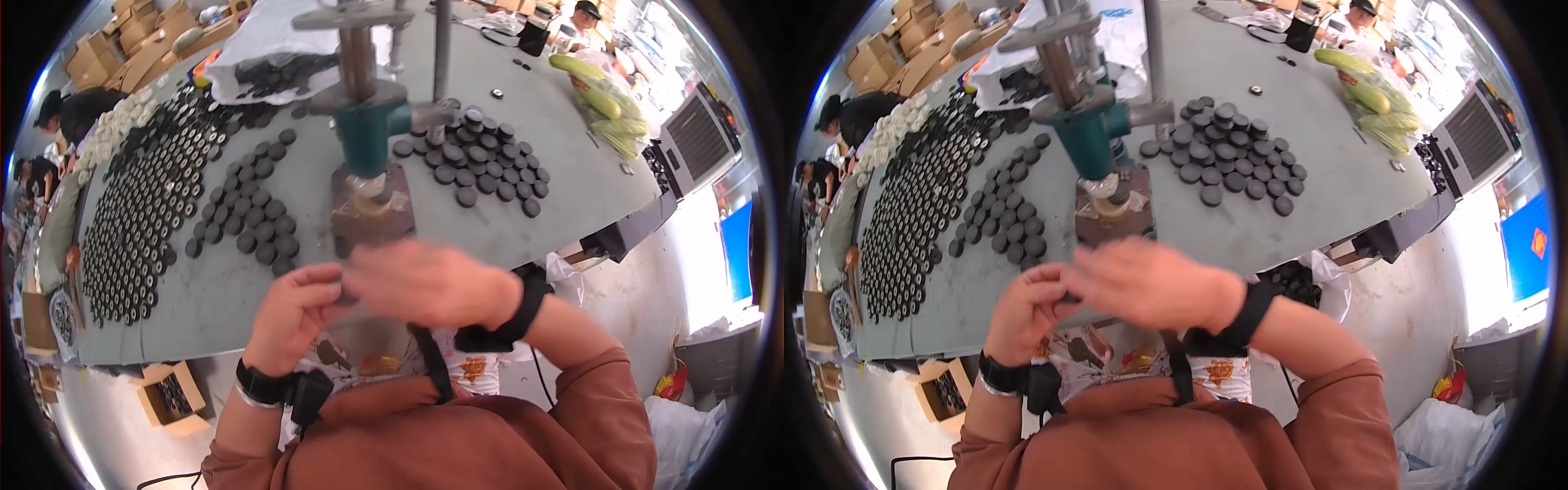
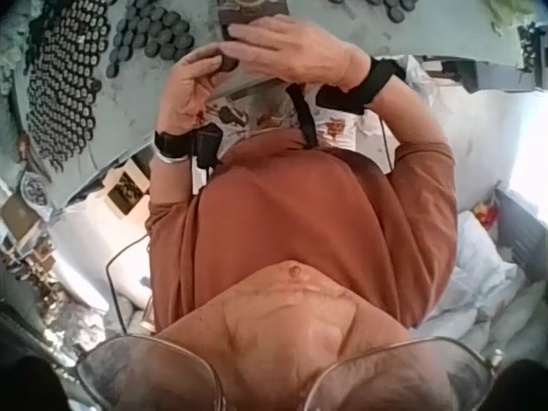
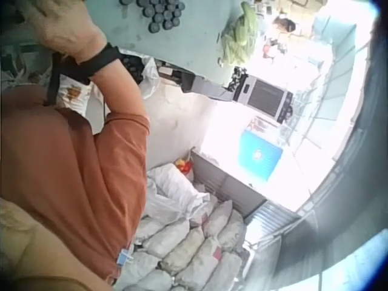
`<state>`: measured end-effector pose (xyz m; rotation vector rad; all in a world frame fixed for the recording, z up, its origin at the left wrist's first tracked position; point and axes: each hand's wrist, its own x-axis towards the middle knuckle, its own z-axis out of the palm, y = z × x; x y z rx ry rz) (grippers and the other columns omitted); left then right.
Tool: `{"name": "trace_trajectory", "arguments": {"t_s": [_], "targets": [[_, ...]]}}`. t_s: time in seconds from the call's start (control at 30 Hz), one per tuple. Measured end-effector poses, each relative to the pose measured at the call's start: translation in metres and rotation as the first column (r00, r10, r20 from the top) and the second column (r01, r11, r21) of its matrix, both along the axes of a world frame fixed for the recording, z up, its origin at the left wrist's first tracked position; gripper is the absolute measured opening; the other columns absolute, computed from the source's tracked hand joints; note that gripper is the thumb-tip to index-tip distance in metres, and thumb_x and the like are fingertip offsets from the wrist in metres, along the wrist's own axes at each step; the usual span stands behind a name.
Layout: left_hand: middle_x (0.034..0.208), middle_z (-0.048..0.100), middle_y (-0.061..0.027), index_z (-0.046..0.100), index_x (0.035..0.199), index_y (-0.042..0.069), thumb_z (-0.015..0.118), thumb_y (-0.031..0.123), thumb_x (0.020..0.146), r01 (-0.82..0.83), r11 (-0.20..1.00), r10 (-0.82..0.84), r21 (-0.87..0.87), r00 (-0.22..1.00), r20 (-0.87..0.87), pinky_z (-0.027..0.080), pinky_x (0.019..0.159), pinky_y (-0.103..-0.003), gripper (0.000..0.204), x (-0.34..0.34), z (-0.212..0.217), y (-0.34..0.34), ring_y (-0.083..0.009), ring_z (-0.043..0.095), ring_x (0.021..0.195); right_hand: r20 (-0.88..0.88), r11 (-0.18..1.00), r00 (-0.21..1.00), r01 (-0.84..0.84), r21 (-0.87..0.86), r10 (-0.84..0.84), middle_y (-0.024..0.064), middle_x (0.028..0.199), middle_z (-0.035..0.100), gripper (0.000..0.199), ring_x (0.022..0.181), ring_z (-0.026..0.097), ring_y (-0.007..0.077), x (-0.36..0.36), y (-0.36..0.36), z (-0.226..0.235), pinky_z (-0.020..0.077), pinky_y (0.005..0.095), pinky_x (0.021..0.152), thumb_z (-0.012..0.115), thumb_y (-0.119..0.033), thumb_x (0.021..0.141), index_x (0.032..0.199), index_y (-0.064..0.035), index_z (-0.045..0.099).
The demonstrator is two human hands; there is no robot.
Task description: Use a manual press to assemble small circular rubber or plastic components on a factory table.
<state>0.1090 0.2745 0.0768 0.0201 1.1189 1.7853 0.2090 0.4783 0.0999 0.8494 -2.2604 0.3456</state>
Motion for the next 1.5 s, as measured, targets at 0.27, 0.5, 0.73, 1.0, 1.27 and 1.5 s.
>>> {"name": "trace_trajectory", "arguments": {"t_s": [0.27, 0.5, 0.73, 1.0, 1.27, 1.5], "targets": [[0.097, 0.062, -0.0090, 0.057, 0.107, -0.003, 0.060, -0.002, 0.081, -0.253, 0.958, 0.204, -0.135, 0.933, -0.296, 0.055, 0.076, -0.033, 0.026, -0.045, -0.023, 0.028, -0.0180, 0.063, 0.085, 0.150, 0.521, 0.773, 0.544, -0.658, -0.616, 0.0047, 0.075, 0.066, 0.019, 0.063, 0.056, 0.0099, -0.020, 0.072, 0.096, 0.0464, 0.0231, 0.061, 0.067, -0.018, 0.084, 0.092, -0.0002, 0.066], [0.097, 0.063, -0.0071, 0.057, 0.108, -0.001, 0.063, 0.002, 0.081, -0.273, 0.948, 0.212, -0.163, 0.924, -0.317, 0.052, 0.076, -0.030, 0.028, -0.045, -0.021, 0.042, -0.0147, 0.061, 0.086, 0.499, 0.584, 0.606, 0.781, -0.223, -0.620, 0.0150, 0.106, 0.054, 0.053, 0.102, 0.053, 0.0296, -0.039, 0.019, -0.043, 0.0470, 0.0381, 0.083, 0.076, -0.036, 0.067, 0.108, -0.0071, 0.058], [0.100, 0.064, -0.0055, 0.060, 0.110, 0.000, 0.064, 0.005, 0.080, -0.227, 0.952, 0.070, -0.206, 0.814, -0.576, 0.048, 0.072, -0.025, 0.030, -0.052, -0.016, 0.071, -0.0116, 0.060, 0.085, 0.679, 0.535, 0.548, 0.803, -0.263, -0.489, 0.0158, 0.110, 0.052, 0.056, 0.106, 0.050, 0.0316, -0.066, 0.024, -0.057, 0.0456, 0.0404, 0.086, 0.076, -0.038, 0.068, 0.110, -0.0059, 0.058], [0.099, 0.066, -0.0040, 0.063, 0.106, 0.003, 0.063, 0.005, 0.080, -0.118, 0.975, -0.014, -0.190, 0.814, -0.581, 0.045, 0.070, -0.021, 0.027, -0.059, -0.020, 0.092, -0.0082, 0.059, 0.083, 0.574, 0.382, 0.463, 0.886, -0.264, -0.676, 0.0153, 0.102, 0.058, 0.046, 0.100, 0.055, 0.0300, -0.068, 0.057, -0.058, 0.0460, 0.0377, 0.085, 0.072, -0.032, 0.074, 0.108, -0.0040, 0.059], [0.095, 0.065, -0.0033, 0.063, 0.105, 0.000, 0.063, 0.000, 0.079, 0.010, 0.994, -0.064, -0.111, 0.867, -0.495, 0.045, 0.069, -0.022, 0.026, -0.082, -0.017, 0.091, -0.0099, 0.059, 0.078, 0.584, 0.435, 0.582, 0.812, -0.389, -0.566, 0.0119, 0.096, 0.062, 0.031, 0.083, 0.061, 0.0235, -0.056, 0.058, -0.053, 0.0493, 0.0352, 0.075, 0.069, -0.025, 0.078, 0.100, -0.0039, 0.063], [0.087, 0.065, -0.0015, 0.066, 0.099, -0.003, 0.068, 0.007, 0.079, -0.162, 0.964, -0.064, -0.212, 0.631, -0.773, 0.047, 0.070, -0.024, 0.023, -0.064, -0.032, 0.088, -0.0096, 0.058, 0.075, 0.373, 0.358, 0.746, 0.616, -0.702, -0.551, 0.0019, 0.072, 0.065, 0.018, 0.063, 0.056, 0.0065, -0.034, 0.081, 0.010, 0.0464, 0.0234, 0.062, 0.068, -0.019, 0.082, 0.090, -0.0025, 0.068]]}}
